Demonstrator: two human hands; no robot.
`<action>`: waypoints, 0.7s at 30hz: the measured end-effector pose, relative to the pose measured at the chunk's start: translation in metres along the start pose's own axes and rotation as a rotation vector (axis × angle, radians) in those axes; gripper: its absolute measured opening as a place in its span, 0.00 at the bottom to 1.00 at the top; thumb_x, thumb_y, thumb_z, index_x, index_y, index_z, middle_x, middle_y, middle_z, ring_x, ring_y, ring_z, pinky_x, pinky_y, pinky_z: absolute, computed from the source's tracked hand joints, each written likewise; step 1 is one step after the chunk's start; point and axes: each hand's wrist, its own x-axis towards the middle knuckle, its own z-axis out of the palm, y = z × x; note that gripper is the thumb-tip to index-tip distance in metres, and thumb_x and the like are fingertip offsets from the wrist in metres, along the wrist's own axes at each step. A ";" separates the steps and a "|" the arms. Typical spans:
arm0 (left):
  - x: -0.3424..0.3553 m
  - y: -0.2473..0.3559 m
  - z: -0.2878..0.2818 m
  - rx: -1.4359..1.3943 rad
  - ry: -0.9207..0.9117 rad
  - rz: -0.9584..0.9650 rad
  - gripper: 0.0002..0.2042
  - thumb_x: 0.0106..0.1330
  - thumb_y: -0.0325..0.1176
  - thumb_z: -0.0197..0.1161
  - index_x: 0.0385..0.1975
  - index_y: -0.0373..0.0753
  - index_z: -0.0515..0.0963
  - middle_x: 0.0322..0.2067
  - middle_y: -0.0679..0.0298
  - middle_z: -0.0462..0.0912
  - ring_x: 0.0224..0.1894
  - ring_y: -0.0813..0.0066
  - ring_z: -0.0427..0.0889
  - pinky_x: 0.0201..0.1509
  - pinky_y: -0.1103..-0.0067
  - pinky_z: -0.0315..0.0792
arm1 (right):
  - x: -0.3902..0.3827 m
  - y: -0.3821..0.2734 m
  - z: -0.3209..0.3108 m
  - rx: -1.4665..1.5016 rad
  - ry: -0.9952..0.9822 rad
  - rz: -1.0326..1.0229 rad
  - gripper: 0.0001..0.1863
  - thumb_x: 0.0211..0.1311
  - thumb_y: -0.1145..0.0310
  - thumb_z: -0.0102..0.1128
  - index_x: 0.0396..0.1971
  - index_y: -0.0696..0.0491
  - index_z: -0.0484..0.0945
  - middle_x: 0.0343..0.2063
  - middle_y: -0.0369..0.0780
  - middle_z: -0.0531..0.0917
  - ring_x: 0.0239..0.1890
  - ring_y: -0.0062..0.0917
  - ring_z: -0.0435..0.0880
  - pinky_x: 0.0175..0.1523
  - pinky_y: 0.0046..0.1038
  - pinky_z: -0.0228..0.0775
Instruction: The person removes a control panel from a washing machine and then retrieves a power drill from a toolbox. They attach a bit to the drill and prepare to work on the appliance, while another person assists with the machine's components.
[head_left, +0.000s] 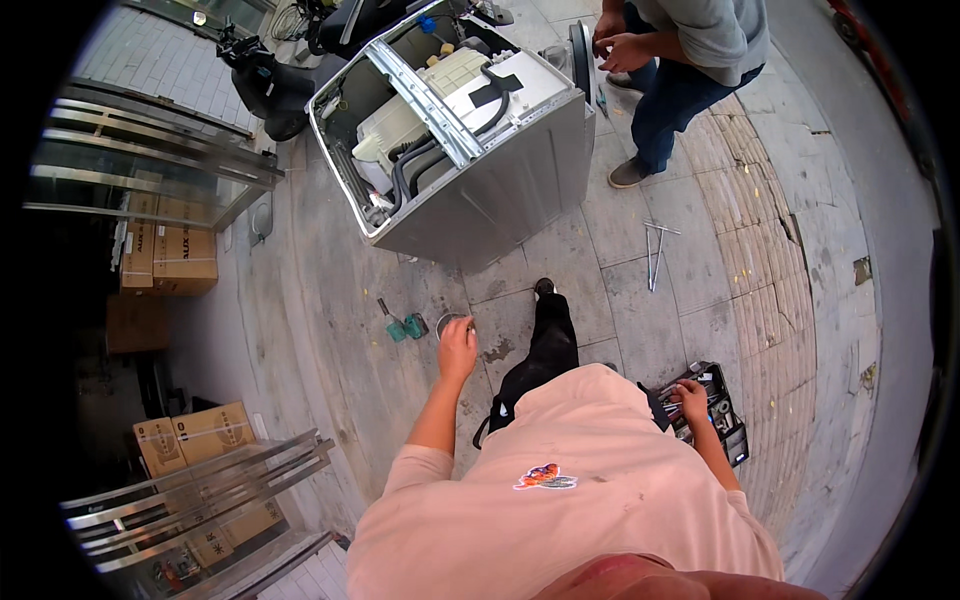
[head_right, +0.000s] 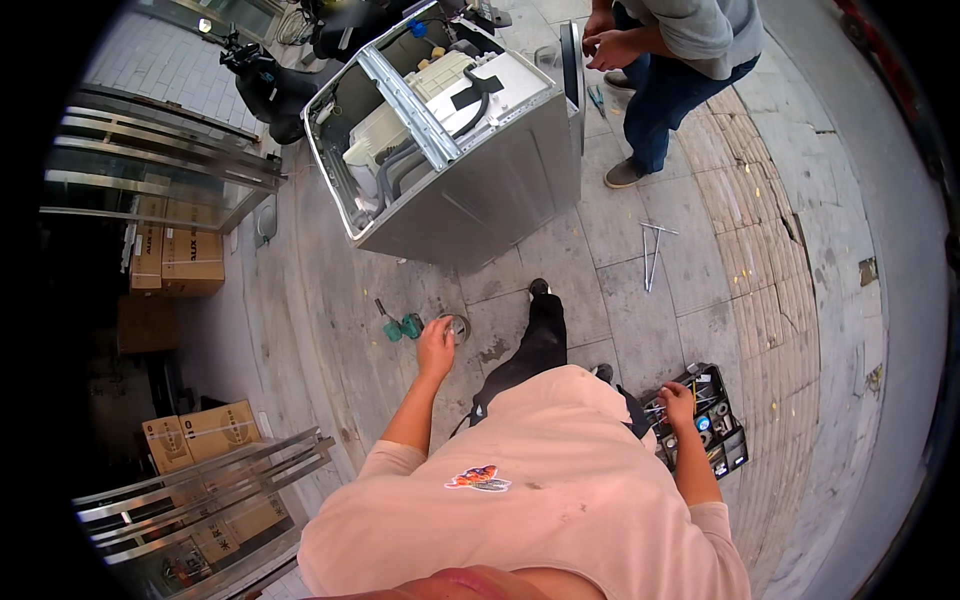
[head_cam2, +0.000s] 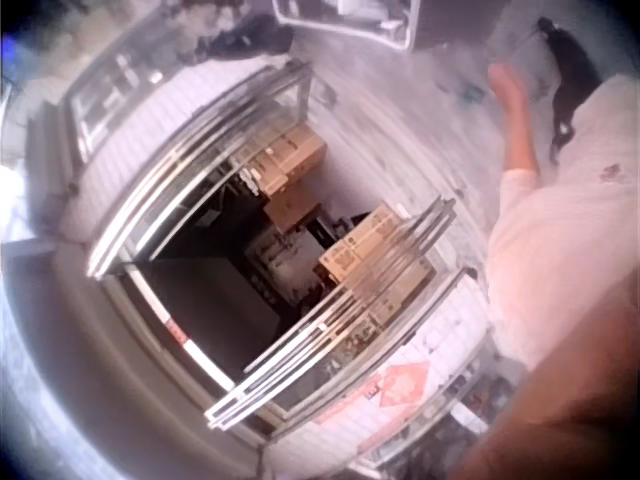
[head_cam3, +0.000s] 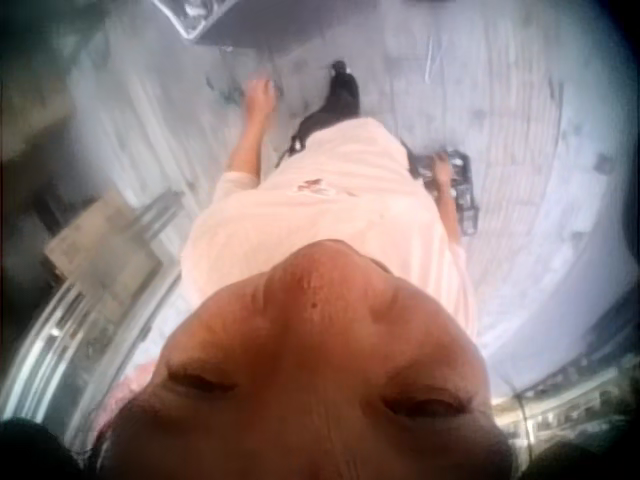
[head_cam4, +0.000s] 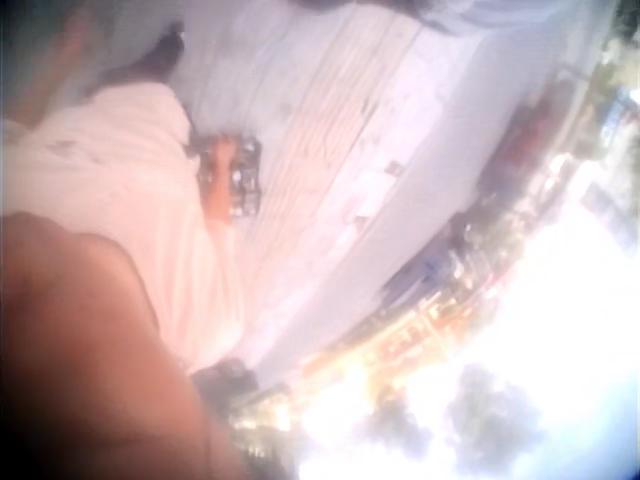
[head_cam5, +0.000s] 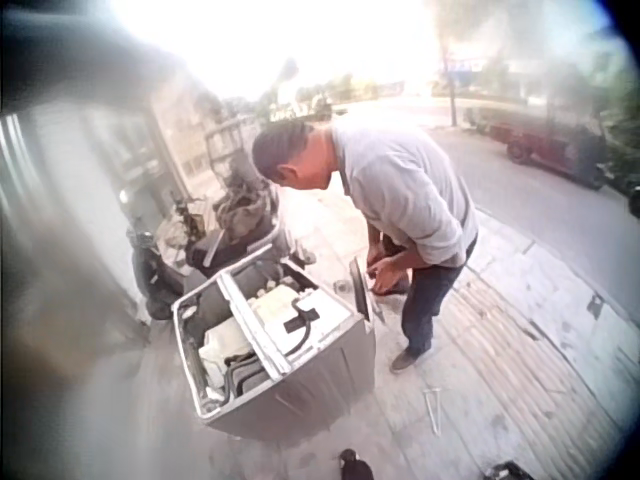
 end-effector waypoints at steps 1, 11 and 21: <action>0.051 0.015 0.000 -0.019 0.132 0.092 0.16 0.62 0.27 0.61 0.50 0.39 0.77 0.46 0.56 0.80 0.50 0.52 0.77 0.53 0.65 0.73 | 0.024 0.006 -0.012 0.084 0.024 -0.049 0.16 0.66 0.72 0.56 0.50 0.63 0.75 0.34 0.44 0.85 0.31 0.25 0.85 0.32 0.24 0.76; 0.333 0.038 -0.098 -0.032 0.374 0.328 0.16 0.62 0.25 0.60 0.51 0.38 0.77 0.49 0.56 0.77 0.52 0.54 0.76 0.58 0.64 0.70 | 0.060 -0.191 0.109 0.025 -0.006 -0.022 0.18 0.66 0.68 0.56 0.53 0.59 0.76 0.38 0.41 0.86 0.34 0.22 0.85 0.36 0.22 0.72; 0.496 0.095 -0.102 -0.079 0.254 0.414 0.12 0.62 0.25 0.60 0.45 0.37 0.79 0.45 0.57 0.80 0.49 0.54 0.78 0.54 0.66 0.72 | 0.161 -0.441 0.166 -0.066 -0.038 -0.492 0.16 0.64 0.71 0.59 0.50 0.60 0.78 0.41 0.43 0.85 0.44 0.27 0.84 0.51 0.30 0.76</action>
